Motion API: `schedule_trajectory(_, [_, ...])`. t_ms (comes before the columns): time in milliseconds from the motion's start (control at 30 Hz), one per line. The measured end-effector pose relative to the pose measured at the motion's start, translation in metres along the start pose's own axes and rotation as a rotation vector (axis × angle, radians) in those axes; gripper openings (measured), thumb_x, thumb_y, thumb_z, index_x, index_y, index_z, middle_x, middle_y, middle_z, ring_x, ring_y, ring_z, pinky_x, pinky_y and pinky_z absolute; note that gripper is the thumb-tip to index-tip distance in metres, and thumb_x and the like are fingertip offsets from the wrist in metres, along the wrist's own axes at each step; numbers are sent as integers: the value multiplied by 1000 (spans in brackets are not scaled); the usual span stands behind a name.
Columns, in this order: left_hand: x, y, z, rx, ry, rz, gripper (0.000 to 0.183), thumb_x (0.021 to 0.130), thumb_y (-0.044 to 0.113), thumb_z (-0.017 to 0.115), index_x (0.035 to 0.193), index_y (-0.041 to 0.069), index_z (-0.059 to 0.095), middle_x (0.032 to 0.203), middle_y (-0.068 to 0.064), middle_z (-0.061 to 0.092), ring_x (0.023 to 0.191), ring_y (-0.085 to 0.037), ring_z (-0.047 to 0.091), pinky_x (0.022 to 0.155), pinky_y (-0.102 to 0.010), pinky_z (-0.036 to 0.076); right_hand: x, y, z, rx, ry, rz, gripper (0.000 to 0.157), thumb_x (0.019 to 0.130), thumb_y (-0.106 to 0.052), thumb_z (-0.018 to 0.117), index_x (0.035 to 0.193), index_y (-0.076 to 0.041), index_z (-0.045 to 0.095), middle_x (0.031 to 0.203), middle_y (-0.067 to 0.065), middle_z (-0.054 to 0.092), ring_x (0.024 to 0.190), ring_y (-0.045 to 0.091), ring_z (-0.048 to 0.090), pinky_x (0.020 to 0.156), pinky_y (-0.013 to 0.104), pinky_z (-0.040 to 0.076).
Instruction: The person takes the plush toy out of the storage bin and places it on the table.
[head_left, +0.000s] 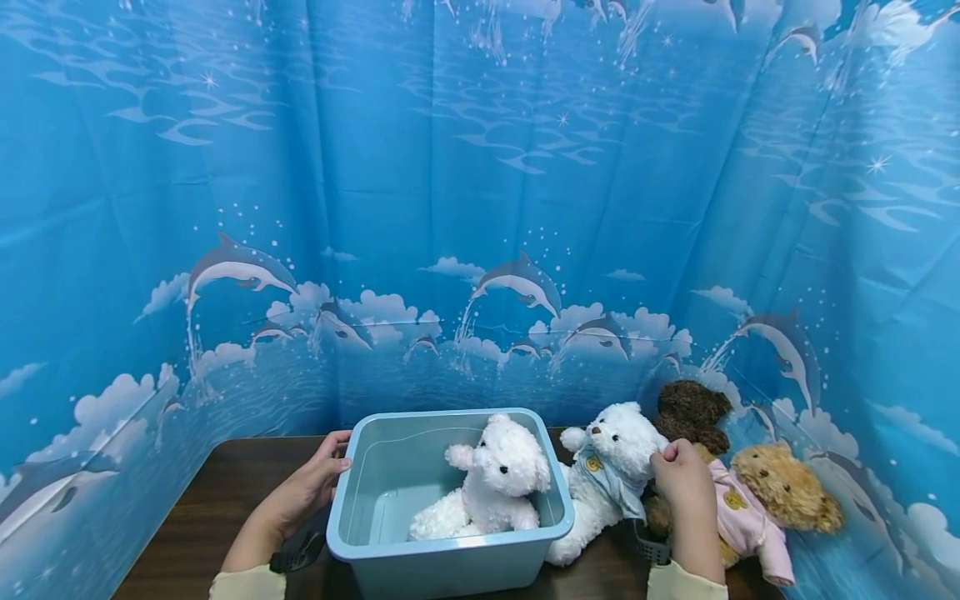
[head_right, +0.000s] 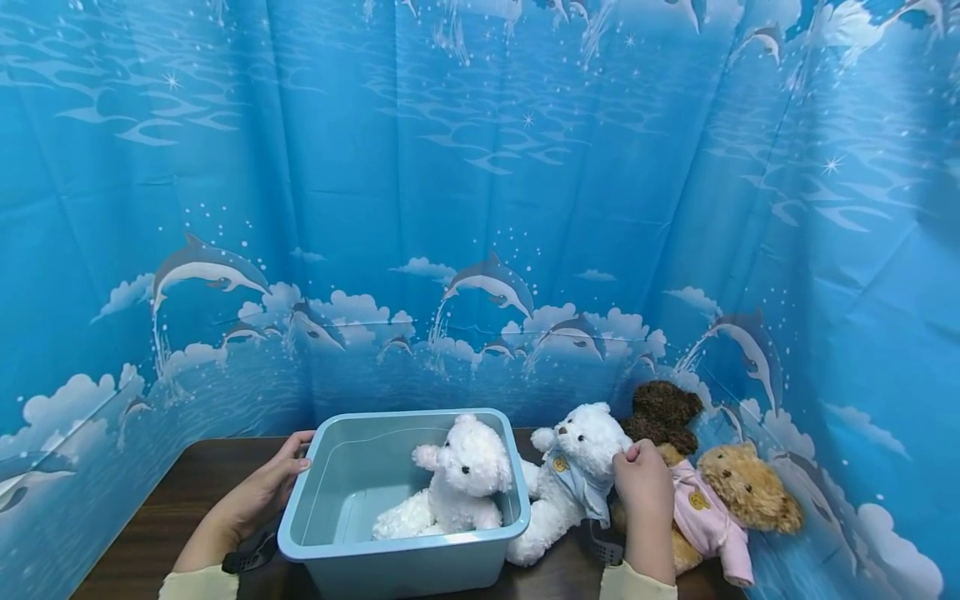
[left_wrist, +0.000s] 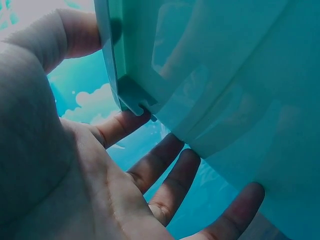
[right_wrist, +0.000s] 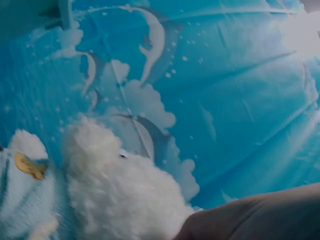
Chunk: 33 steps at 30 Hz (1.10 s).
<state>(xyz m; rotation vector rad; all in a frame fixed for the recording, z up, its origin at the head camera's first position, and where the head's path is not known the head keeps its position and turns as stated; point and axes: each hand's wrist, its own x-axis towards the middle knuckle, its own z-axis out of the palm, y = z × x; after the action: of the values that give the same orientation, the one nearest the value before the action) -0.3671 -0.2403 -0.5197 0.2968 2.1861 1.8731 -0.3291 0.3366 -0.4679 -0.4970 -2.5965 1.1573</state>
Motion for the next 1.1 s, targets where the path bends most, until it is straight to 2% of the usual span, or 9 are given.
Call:
schedule_trajectory(233, [1, 1, -3, 8, 20, -14, 65, 109, 48, 49, 163, 21, 25, 161, -20, 35, 139, -37, 49, 108, -57, 56, 0, 0, -8, 10, -43, 63, 25, 104, -27, 55, 109, -4, 49, 89, 14, 53, 76, 27, 52, 61, 37, 43])
schedule_trajectory(433, [0, 1, -5, -3, 5, -4, 63, 110, 45, 48, 163, 21, 24, 159, -22, 34, 138, -37, 48, 105, -51, 56, -11, -21, -15, -22, -14, 11, 32, 107, -34, 54, 112, -3, 49, 96, 16, 52, 77, 28, 52, 61, 38, 41])
schedule_trajectory(567, [2, 0, -2, -12, -12, 1, 62, 112, 43, 47, 164, 20, 23, 159, -22, 33, 138, -38, 47, 104, -52, 57, -34, -44, -28, -41, 10, -6, 41, 110, -43, 53, 120, -4, 48, 115, 21, 48, 93, 35, 51, 70, 44, 42])
schedule_trajectory(667, [3, -2, 2, -18, -18, 6, 61, 112, 43, 48, 164, 20, 24, 159, -22, 33, 138, -38, 48, 105, -53, 57, -55, -63, -37, -28, 8, -55, 45, 111, -49, 54, 124, -6, 49, 133, 23, 49, 114, 41, 54, 84, 52, 47])
schedule_trajectory(733, [3, -4, 4, -21, -18, 11, 61, 112, 42, 48, 164, 21, 25, 159, -22, 33, 138, -38, 48, 106, -54, 57, -66, -77, -42, 5, -37, -125, 46, 111, -50, 55, 124, -7, 51, 141, 22, 52, 127, 42, 54, 94, 57, 49])
schedule_trajectory(800, [3, -5, 4, -25, -17, 16, 61, 111, 42, 48, 164, 21, 25, 159, -22, 33, 138, -38, 47, 106, -54, 57, -75, -92, -44, 7, -109, -206, 47, 110, -53, 58, 124, -9, 53, 146, 19, 56, 133, 40, 58, 96, 56, 53])
schedule_trajectory(900, [3, -7, 4, -31, -14, 17, 61, 111, 43, 49, 163, 21, 26, 160, -21, 33, 139, -39, 46, 108, -54, 56, -79, -118, -41, -20, -246, -323, 43, 108, -52, 64, 123, -12, 55, 139, 14, 61, 115, 31, 67, 85, 45, 56])
schedule_trajectory(1000, [3, -7, 3, -20, -1, 9, 64, 110, 47, 50, 164, 24, 26, 161, -20, 34, 141, -39, 46, 109, -57, 55, -75, -143, -29, -84, -366, -413, 39, 105, -49, 69, 120, -15, 57, 132, 9, 65, 94, 22, 66, 74, 38, 53])
schedule_trajectory(1100, [2, -5, 0, -6, 14, 4, 65, 108, 49, 51, 164, 25, 27, 162, -18, 34, 142, -39, 47, 110, -60, 54, -67, -165, -11, -147, -469, -463, 37, 102, -46, 75, 119, -16, 59, 127, 8, 67, 95, 21, 66, 76, 41, 55])
